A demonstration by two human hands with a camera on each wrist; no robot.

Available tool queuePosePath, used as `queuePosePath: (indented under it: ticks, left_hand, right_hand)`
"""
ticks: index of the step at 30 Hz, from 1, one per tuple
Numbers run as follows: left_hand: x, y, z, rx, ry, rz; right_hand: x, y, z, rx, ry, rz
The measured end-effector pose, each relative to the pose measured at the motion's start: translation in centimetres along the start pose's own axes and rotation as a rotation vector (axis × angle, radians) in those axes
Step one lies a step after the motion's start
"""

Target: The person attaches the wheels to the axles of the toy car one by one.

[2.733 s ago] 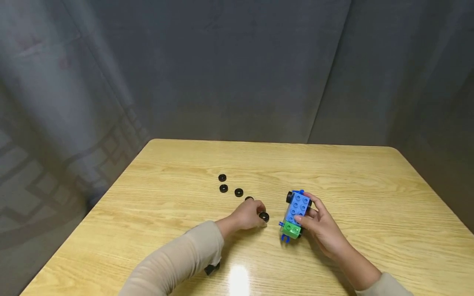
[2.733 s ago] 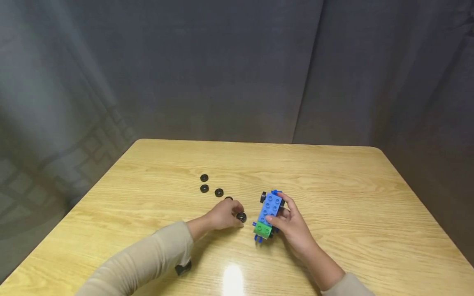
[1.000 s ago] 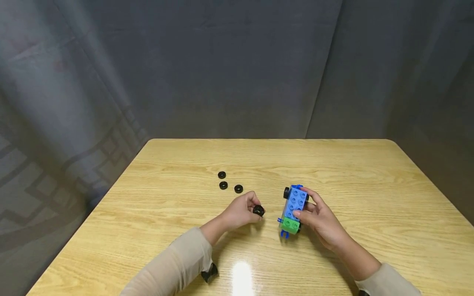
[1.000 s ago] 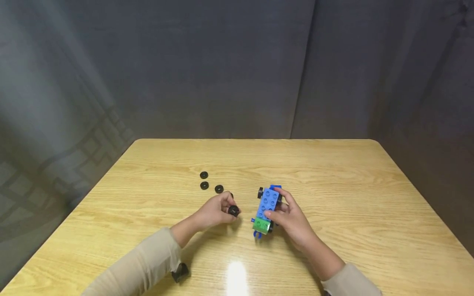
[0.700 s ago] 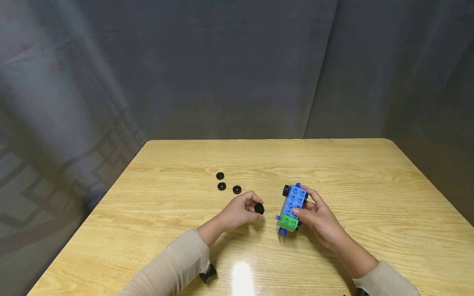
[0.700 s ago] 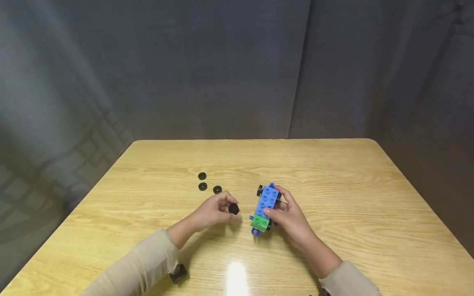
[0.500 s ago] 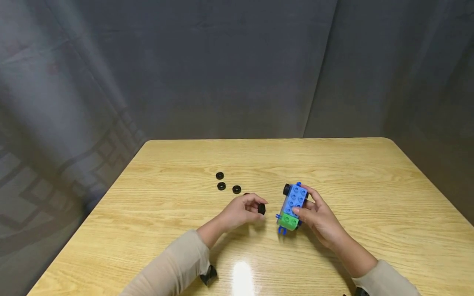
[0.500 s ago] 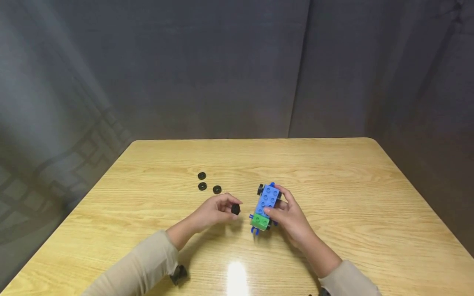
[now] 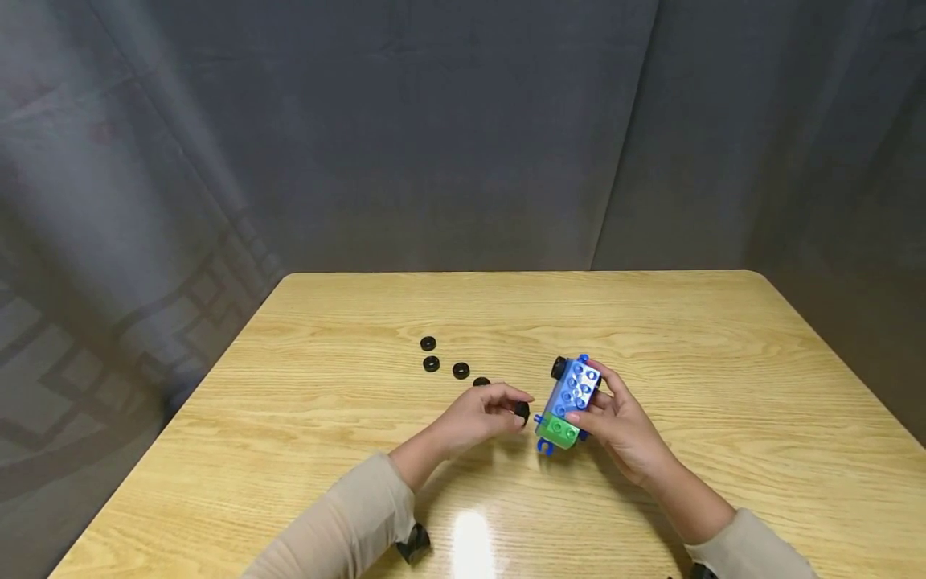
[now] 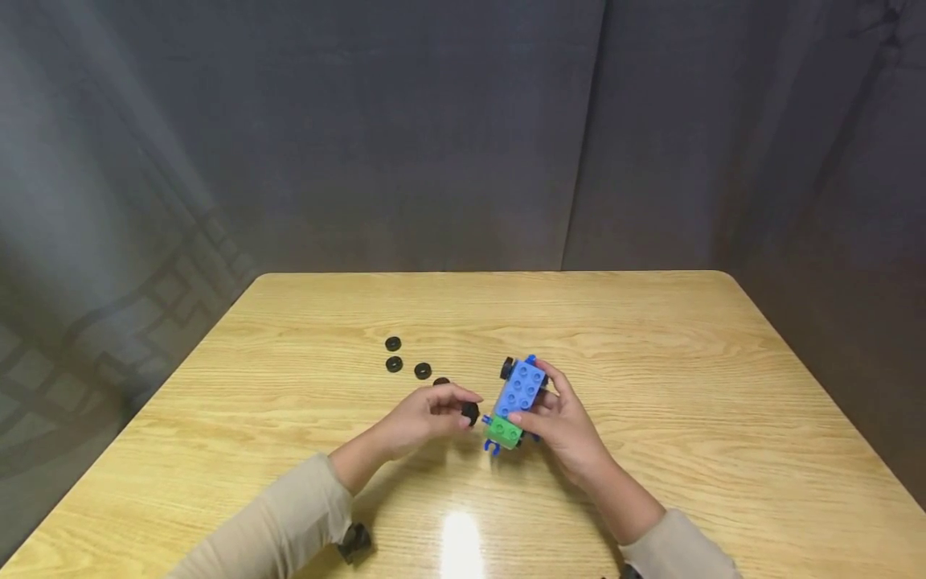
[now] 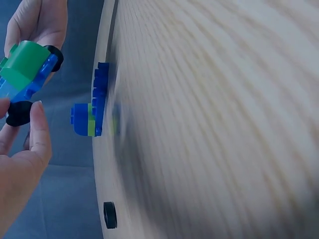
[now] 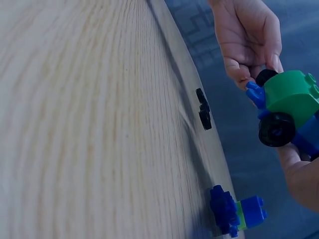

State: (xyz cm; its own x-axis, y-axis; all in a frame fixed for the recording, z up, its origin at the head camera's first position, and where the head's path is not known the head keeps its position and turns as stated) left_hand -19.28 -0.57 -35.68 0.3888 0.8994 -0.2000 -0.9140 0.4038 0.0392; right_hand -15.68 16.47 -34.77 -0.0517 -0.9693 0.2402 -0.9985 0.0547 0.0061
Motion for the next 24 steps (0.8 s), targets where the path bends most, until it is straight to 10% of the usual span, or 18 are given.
queuePosePath:
  ticks: [24]
  left_hand:
    - [0.4,-1.3,2.0,0.021,0.009,0.025]
  right_hand:
    - [0.6,-0.3,0.4,-0.074,-0.036,-0.015]
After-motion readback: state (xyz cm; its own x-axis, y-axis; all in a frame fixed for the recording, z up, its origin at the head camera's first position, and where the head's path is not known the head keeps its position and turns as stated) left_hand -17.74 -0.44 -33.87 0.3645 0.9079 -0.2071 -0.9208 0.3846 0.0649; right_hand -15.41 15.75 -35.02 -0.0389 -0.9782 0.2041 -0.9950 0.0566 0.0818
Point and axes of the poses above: each hand's wrist, its own y-axis towards the middle knuckle, its own x-axis out of the palm, z = x × y, the point moved 5 cm from there along y, towards the middle knuckle, and after that the axes turned 14 degrees about z, right-handed, at the moved point
